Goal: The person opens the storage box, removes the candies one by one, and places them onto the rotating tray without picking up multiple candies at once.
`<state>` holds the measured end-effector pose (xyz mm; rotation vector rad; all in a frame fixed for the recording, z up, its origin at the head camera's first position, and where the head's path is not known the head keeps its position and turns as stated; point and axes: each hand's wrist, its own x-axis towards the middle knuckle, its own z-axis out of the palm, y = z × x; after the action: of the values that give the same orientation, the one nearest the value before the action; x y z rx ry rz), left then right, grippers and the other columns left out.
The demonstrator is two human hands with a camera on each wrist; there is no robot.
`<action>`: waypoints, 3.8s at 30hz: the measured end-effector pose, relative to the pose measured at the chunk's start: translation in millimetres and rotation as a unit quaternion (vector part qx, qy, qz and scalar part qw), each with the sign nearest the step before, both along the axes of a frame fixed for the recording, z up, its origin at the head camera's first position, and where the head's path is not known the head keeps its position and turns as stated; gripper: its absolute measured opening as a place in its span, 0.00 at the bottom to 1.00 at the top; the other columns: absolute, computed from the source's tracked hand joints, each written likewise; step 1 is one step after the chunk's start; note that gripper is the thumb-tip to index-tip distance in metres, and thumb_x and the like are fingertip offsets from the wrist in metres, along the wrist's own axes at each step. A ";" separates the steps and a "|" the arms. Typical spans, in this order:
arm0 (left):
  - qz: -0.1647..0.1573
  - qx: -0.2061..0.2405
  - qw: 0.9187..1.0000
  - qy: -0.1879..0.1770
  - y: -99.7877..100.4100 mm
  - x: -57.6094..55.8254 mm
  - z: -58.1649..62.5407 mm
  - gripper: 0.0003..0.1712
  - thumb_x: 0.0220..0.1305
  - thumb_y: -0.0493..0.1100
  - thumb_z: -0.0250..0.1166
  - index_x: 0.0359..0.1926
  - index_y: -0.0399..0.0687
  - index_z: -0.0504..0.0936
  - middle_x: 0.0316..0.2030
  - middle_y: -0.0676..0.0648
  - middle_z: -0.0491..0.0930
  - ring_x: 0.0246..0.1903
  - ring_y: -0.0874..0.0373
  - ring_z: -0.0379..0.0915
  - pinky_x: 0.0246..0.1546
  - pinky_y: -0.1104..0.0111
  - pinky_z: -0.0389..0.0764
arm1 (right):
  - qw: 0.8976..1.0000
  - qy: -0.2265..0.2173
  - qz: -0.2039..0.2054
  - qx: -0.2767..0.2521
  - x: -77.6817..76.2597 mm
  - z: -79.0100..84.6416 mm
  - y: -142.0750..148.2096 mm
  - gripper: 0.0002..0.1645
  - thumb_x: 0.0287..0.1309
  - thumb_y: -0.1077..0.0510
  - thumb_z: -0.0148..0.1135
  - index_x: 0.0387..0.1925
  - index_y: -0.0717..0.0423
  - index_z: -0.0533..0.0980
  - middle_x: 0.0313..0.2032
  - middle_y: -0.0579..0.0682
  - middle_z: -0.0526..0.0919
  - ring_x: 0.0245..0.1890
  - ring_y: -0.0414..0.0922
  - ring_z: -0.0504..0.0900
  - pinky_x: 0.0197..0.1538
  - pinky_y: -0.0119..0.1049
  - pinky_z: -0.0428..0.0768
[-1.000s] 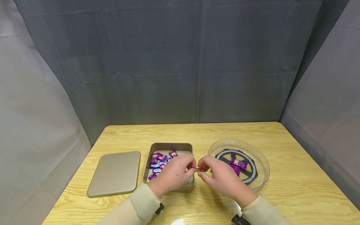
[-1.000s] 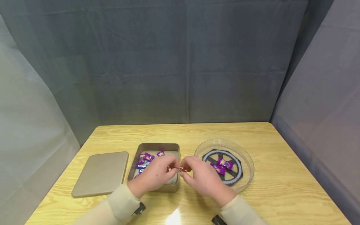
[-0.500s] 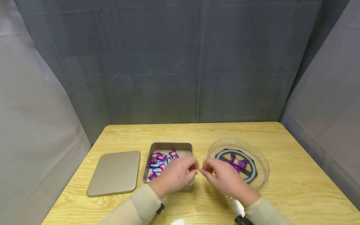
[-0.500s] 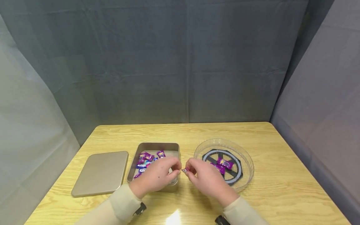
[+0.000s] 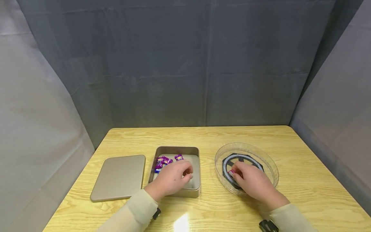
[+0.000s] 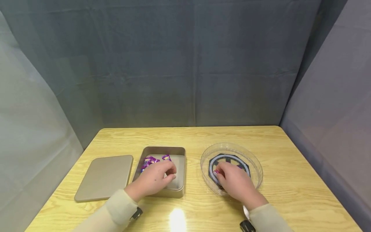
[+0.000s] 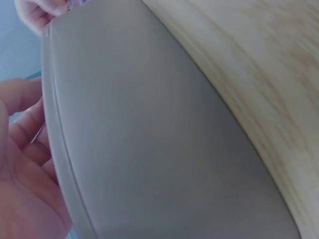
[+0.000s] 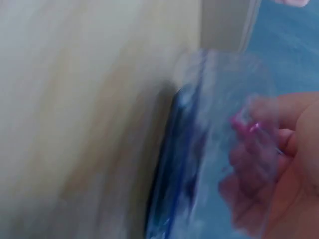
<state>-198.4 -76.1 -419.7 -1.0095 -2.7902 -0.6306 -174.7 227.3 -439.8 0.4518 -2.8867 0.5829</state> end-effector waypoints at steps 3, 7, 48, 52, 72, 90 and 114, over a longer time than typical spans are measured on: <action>0.008 -0.006 1.000 -0.004 -3.9 -1.0 -0.9 0.04 0.62 0.47 0.63 0.33 0.63 0.74 0.30 0.65 0.71 0.29 0.69 0.65 0.29 0.72 0.73 | 0.999 -0.022 -0.009 0.031 0.4 -4.2 7.4 0.08 0.57 0.53 0.65 0.31 0.43 0.73 0.20 0.38 0.70 0.19 0.38 0.66 0.23 0.37 0.67; 0.007 -0.008 1.000 -0.008 -7.1 -1.0 2.2 0.04 0.63 0.48 0.63 0.34 0.62 0.75 0.30 0.64 0.72 0.29 0.69 0.66 0.30 0.72 0.73 | 0.997 -0.043 -0.011 0.065 -1.0 -6.1 12.3 0.07 0.56 0.53 0.65 0.30 0.44 0.73 0.21 0.39 0.70 0.21 0.39 0.66 0.23 0.38 0.67; 0.092 -0.195 0.976 0.009 -39.0 -29.0 -18.8 0.17 0.55 0.31 0.60 0.39 0.57 0.85 0.37 0.53 0.76 0.37 0.57 0.73 0.29 0.57 0.82 | 1.000 -0.013 0.023 0.001 -6.0 4.3 -31.8 0.09 0.53 0.51 0.66 0.37 0.40 0.76 0.34 0.40 0.78 0.31 0.38 0.75 0.33 0.38 0.76; 0.098 -0.192 0.976 0.019 -38.0 -30.4 -21.1 0.12 0.54 0.32 0.62 0.32 0.57 0.83 0.31 0.55 0.73 0.31 0.60 0.71 0.25 0.60 0.80 | 1.000 -0.011 0.029 -0.002 -5.1 3.4 -33.1 0.09 0.53 0.53 0.66 0.37 0.41 0.77 0.33 0.40 0.78 0.31 0.38 0.75 0.33 0.38 0.77; 0.114 -0.072 0.991 0.021 -34.4 -22.5 -3.2 0.09 0.60 0.41 0.63 0.29 0.60 0.72 0.23 0.61 0.71 0.22 0.65 0.66 0.20 0.68 0.71 | 0.997 -0.022 0.050 -0.048 -3.4 8.3 -41.5 0.09 0.54 0.55 0.66 0.37 0.40 0.76 0.28 0.33 0.74 0.25 0.34 0.70 0.28 0.34 0.75; 0.000 0.056 0.998 -0.015 4.8 8.3 8.9 0.06 0.62 0.46 0.64 0.35 0.63 0.74 0.27 0.64 0.72 0.26 0.70 0.67 0.25 0.74 0.73 | 0.986 0.003 0.116 -0.122 13.2 28.5 -75.0 0.15 0.56 0.54 0.66 0.44 0.37 0.72 0.36 0.38 0.78 0.30 0.31 0.73 0.31 0.32 0.78; -0.048 0.041 0.998 -0.012 25.4 14.9 8.0 0.02 0.64 0.47 0.63 0.37 0.61 0.77 0.27 0.65 0.74 0.25 0.73 0.66 0.24 0.78 0.72 | 0.982 -0.026 0.115 -0.146 16.9 18.9 -68.8 0.09 0.59 0.53 0.64 0.33 0.37 0.72 0.26 0.32 0.76 0.24 0.35 0.72 0.25 0.32 0.75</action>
<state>-183.5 -50.7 -411.7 -1.1329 -2.7249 -0.7665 -157.9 158.5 -421.0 0.7369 -2.7488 1.0519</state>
